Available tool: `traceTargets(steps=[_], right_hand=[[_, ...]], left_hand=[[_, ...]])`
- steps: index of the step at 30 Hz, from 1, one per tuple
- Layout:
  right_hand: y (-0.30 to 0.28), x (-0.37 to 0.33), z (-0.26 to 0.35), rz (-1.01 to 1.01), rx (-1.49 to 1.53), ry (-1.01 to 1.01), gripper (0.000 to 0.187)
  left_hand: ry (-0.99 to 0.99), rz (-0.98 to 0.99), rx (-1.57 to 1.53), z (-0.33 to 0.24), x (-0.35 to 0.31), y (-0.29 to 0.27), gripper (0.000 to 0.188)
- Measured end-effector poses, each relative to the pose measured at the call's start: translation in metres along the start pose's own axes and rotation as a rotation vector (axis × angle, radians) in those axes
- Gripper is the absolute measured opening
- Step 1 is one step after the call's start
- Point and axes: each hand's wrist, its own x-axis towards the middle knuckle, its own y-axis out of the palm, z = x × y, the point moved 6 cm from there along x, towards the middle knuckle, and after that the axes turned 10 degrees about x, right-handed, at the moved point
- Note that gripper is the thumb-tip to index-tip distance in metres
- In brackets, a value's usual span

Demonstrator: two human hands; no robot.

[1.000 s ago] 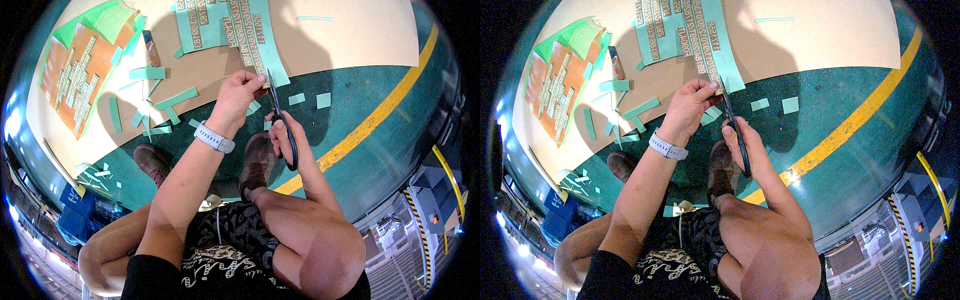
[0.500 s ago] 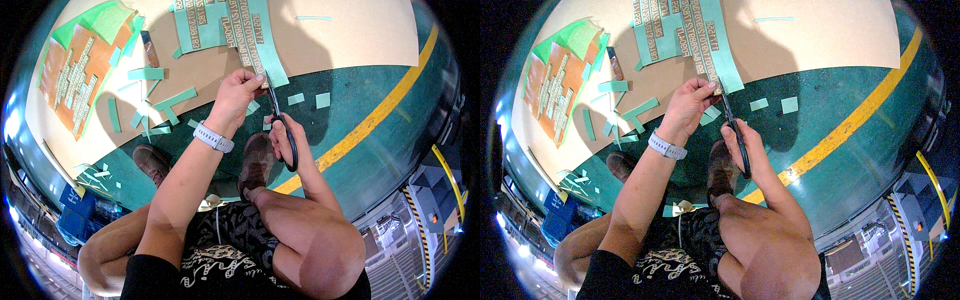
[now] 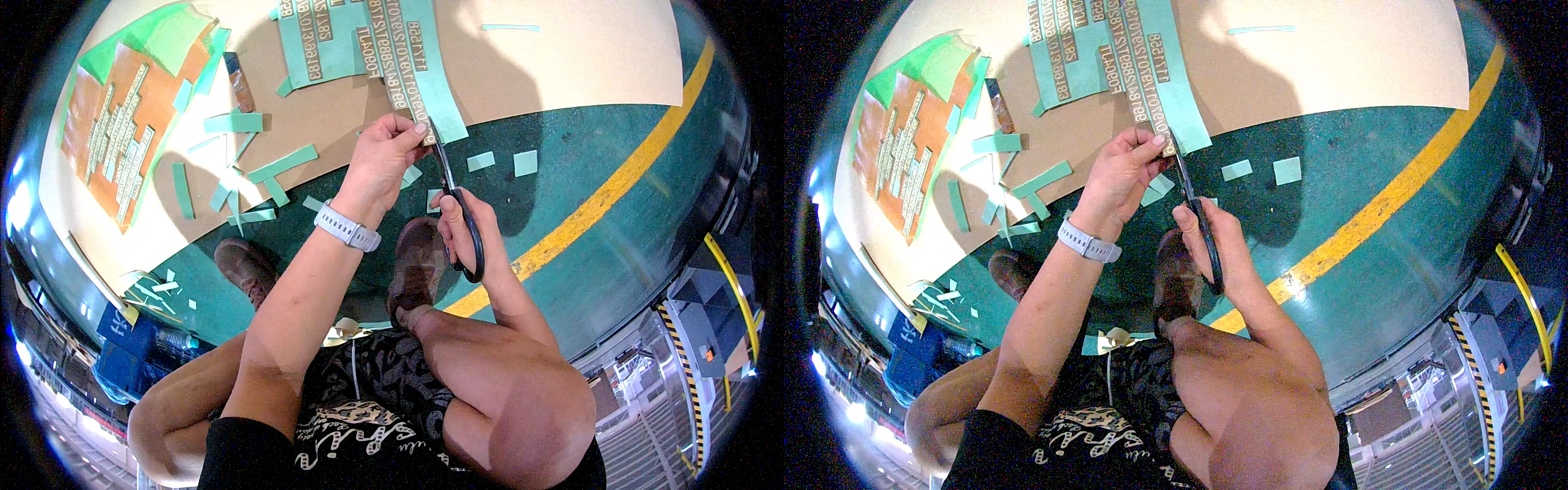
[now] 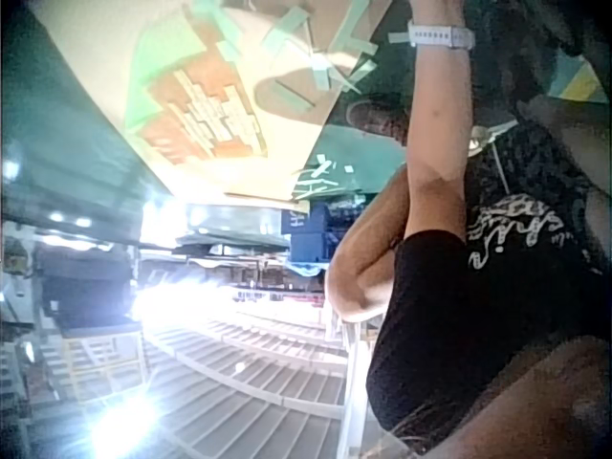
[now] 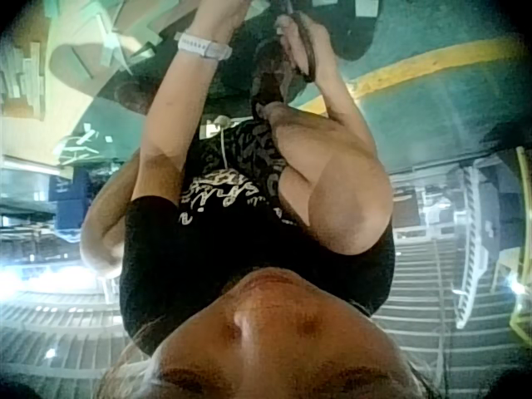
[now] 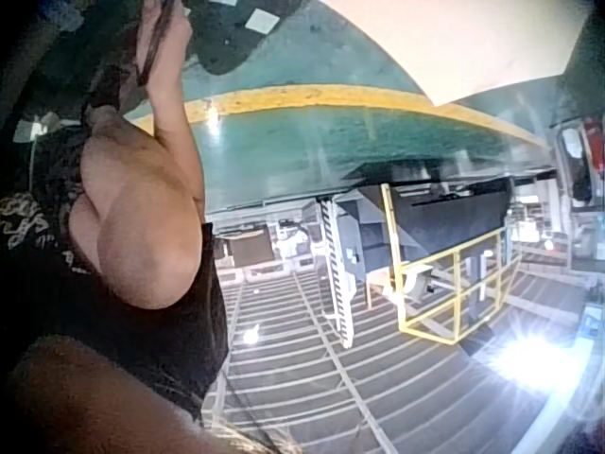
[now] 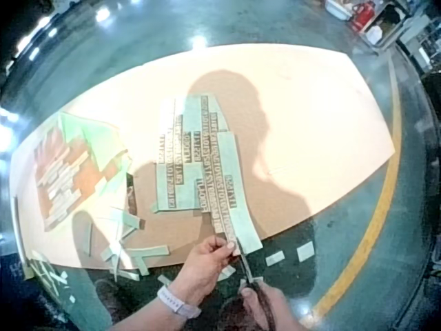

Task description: The person cuts individual printed labels from a larger teal-colored sheet using scissors.

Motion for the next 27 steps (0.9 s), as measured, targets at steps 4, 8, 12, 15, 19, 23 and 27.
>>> traceTargets(steps=[4, 8, 12, 15, 19, 23, 27], right_hand=[[0.002, 0.000, -0.001, -0.008, -0.014, -0.057, 0.044], [-0.001, 0.003, -0.006, -0.018, -0.077, -0.078, 0.042], [-0.003, 0.003, -0.007, -0.045, -0.117, -0.114, 0.038], [-0.001, 0.001, 0.001, -0.046, -0.158, -0.069, 0.034], [-0.002, 0.001, 0.008, -0.031, -0.228, -0.106, 0.032], [-0.003, 0.003, 0.012, -0.030, -0.270, -0.110, 0.034], [-0.003, 0.006, 0.016, -0.031, -0.310, -0.135, 0.035]], left_hand=[[0.001, 0.012, -0.003, 0.002, 0.001, -0.001, 0.007], [0.001, 0.024, -0.027, 0.002, 0.003, -0.001, 0.007], [-0.022, -0.058, -0.073, -0.011, 0.005, 0.005, 0.012], [0.031, -0.062, -0.074, -0.014, 0.014, 0.004, 0.016], [0.048, -0.062, 0.012, -0.016, 0.020, 0.001, 0.014], [0.038, -0.052, 0.040, -0.021, 0.017, 0.002, 0.013], [0.037, -0.034, 0.045, -0.021, 0.018, 0.001, 0.012]])
